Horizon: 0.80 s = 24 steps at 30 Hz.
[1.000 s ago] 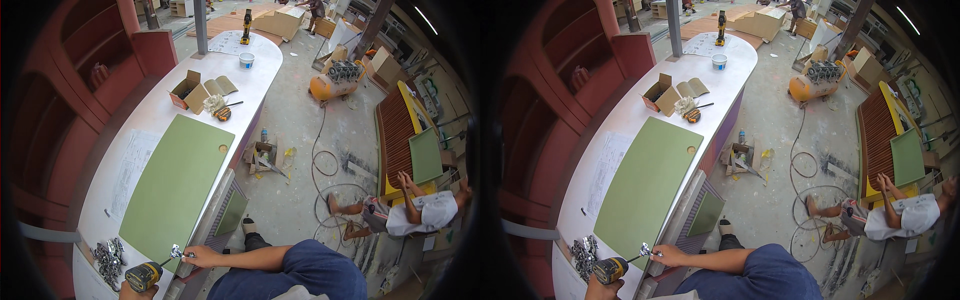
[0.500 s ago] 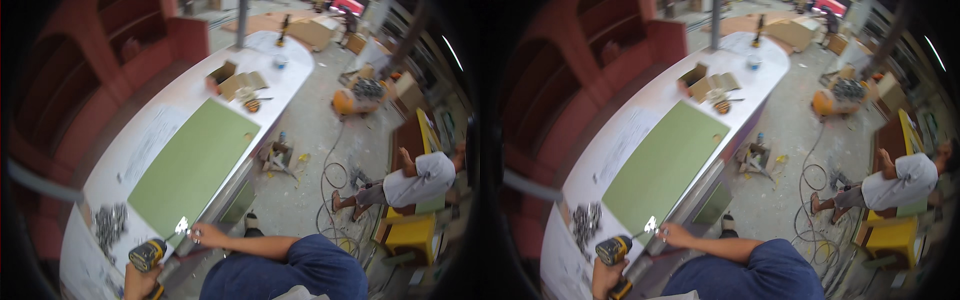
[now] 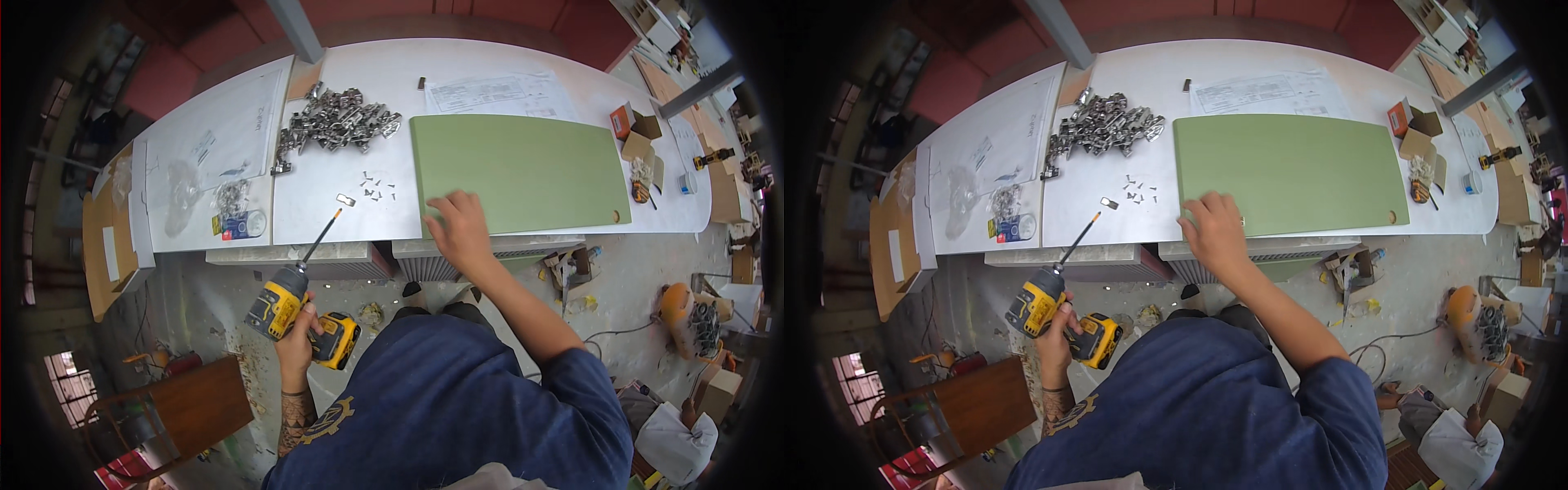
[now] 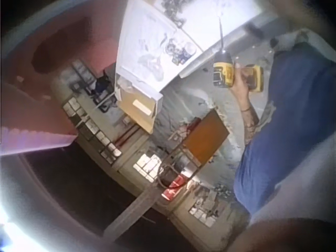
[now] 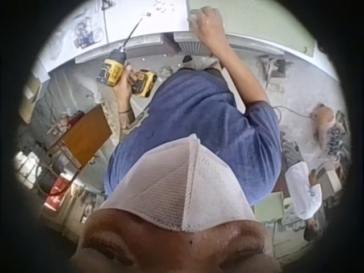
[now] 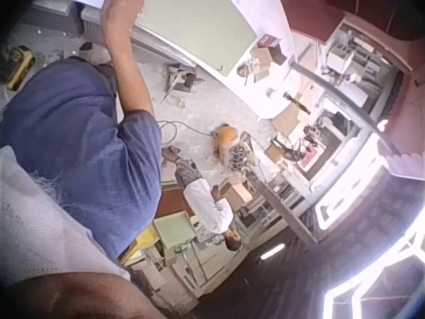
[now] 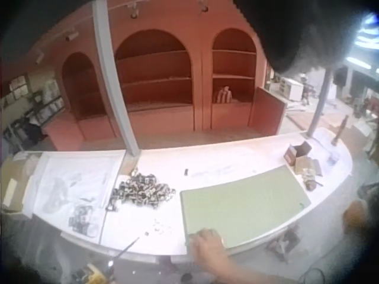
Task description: The person attaches metal hinges to a green cabinet door using a power drill. They place the hinges into pre-drilled holes, drive screws to secure them, and then carry the door to a yellow cabinet structure to check the fit.
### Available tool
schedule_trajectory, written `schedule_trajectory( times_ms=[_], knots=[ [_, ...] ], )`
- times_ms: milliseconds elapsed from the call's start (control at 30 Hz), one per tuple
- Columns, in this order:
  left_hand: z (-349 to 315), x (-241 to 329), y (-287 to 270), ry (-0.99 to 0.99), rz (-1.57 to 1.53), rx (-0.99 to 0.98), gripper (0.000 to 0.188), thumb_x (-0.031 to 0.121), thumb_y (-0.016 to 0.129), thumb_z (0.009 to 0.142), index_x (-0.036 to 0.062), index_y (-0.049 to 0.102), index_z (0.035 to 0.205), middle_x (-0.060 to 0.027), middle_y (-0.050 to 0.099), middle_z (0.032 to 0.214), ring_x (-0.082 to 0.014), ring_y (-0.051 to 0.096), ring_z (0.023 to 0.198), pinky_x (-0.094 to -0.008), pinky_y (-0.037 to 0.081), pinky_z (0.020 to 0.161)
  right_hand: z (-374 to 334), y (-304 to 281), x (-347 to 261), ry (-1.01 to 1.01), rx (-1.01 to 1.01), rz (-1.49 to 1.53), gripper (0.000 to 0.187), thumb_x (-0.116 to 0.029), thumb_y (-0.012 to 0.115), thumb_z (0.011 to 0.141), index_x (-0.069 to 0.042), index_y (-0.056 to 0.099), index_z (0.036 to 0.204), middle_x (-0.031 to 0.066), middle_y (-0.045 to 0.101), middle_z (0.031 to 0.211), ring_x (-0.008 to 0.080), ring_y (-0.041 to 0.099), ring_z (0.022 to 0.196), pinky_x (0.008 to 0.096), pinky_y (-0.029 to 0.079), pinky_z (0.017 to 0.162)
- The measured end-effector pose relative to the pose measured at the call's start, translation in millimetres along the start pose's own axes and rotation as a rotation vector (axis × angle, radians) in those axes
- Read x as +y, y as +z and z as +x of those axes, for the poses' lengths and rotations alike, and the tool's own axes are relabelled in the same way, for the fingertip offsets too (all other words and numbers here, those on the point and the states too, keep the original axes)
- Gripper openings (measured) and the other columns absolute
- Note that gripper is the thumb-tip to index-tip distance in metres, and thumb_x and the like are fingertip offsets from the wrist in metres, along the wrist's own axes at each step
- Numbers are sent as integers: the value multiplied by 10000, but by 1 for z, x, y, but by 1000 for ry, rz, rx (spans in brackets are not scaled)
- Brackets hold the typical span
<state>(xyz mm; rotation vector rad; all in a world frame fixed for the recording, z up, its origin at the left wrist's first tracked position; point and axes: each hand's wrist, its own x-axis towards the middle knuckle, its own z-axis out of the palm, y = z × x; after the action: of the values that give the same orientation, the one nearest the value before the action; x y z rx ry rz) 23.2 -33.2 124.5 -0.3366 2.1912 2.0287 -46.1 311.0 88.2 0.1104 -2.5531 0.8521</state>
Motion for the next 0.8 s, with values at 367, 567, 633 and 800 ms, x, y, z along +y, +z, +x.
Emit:
schedule_trajectory(
  times_ms=[367,567,633,800],
  knots=[
    [-30,-49,-9,-38,32,23,289,76,713,933,-29,658,1198,-55,692,976,-87,577,654,-259,489,615,63,116,12,83,-254,-386,112,-140,654,883,-76,728,936,114,684,981,297,644,959,457,472,823],
    [-27,-39,7,-10,51,1,290,81,704,943,-20,653,1210,-42,686,954,-79,575,666,-258,489,633,58,106,7,146,-112,-261,88,-70,645,856,-49,701,921,118,684,941,301,647,897,446,478,788],
    [-26,-39,7,-11,60,-31,288,107,705,951,-8,657,1211,-31,674,927,-77,577,687,-257,492,666,52,95,-4,148,-50,-153,74,-57,659,857,-38,693,920,117,685,906,303,648,845,431,489,765],
    [-21,-28,1,-77,175,-195,369,149,685,957,5,636,1293,-29,686,934,-92,604,734,-257,498,699,-19,51,-24,592,-60,730,165,-45,661,940,0,705,1093,99,721,887,172,663,758,277,538,722]
  ],
)
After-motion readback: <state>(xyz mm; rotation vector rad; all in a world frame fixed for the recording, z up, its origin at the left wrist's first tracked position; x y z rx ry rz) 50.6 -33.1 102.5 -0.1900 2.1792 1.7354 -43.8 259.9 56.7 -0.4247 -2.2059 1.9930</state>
